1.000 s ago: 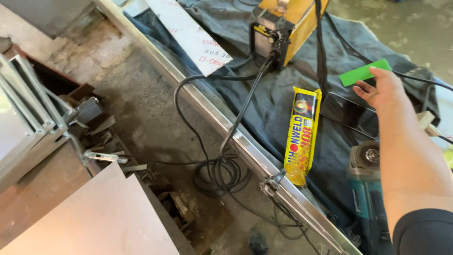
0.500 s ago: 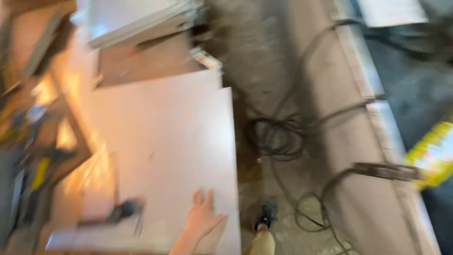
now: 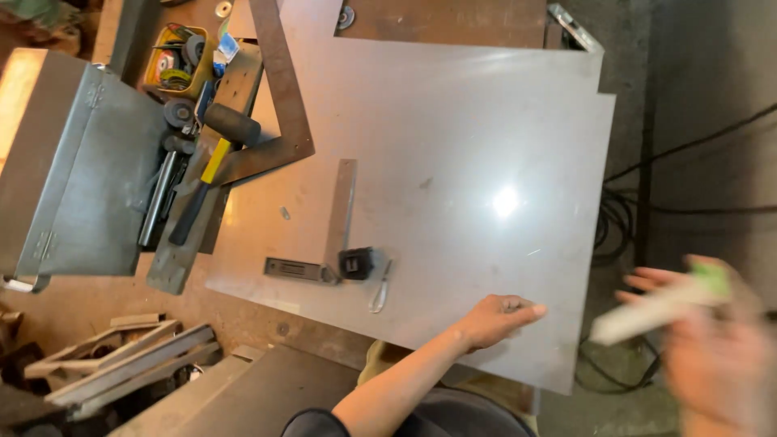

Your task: Measure a metal sheet and cut a smaller piece from it.

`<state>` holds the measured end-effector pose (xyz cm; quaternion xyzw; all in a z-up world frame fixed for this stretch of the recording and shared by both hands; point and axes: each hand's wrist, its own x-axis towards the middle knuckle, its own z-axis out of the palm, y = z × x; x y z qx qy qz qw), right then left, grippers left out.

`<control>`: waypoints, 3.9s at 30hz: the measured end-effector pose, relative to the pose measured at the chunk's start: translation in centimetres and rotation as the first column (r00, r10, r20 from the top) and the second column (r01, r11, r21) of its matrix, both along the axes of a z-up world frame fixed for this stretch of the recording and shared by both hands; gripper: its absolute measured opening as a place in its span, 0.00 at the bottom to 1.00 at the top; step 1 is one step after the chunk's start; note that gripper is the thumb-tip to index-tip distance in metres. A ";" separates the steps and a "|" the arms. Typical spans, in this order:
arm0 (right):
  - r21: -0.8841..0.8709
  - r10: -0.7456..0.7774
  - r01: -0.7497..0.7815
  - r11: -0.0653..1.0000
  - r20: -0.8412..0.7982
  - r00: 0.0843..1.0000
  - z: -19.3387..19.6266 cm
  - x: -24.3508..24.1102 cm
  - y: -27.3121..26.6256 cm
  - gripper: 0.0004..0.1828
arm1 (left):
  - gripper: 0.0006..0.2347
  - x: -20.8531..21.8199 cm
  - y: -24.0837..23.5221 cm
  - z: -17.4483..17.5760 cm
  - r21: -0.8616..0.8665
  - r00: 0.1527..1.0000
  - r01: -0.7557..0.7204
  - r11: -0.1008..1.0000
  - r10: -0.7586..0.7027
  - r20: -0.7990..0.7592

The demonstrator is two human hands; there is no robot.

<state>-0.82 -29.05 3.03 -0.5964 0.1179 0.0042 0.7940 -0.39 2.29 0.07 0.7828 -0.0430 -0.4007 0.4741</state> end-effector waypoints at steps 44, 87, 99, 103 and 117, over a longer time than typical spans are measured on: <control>0.039 0.231 -0.246 0.969 -0.503 0.832 -6.7 -0.3 38.0 0.17 | 0.22 -0.7 27.6 5.0 0.066 0.512 -0.428 0.901 0.182 0.839; 0.362 0.648 -0.543 0.758 -0.513 0.563 0.4 5.6 36.5 0.22 | 0.19 -2.4 26.4 7.7 0.003 0.595 -0.214 0.977 0.128 0.793; 0.110 0.616 -0.645 0.756 -0.451 0.645 -1.1 3.5 38.0 0.15 | 0.20 -2.6 26.5 9.0 -0.058 0.586 -0.183 0.981 0.157 0.795; 0.073 0.561 -0.596 0.800 -0.443 0.699 -1.2 3.2 38.6 0.12 | 0.27 -2.8 26.6 7.7 -0.067 0.665 -0.196 0.978 0.183 0.724; -0.019 0.561 -0.586 0.810 -0.263 0.785 4.2 2.5 36.5 0.09 | 0.24 -3.3 27.5 5.7 -0.091 0.728 -0.276 0.957 0.270 0.630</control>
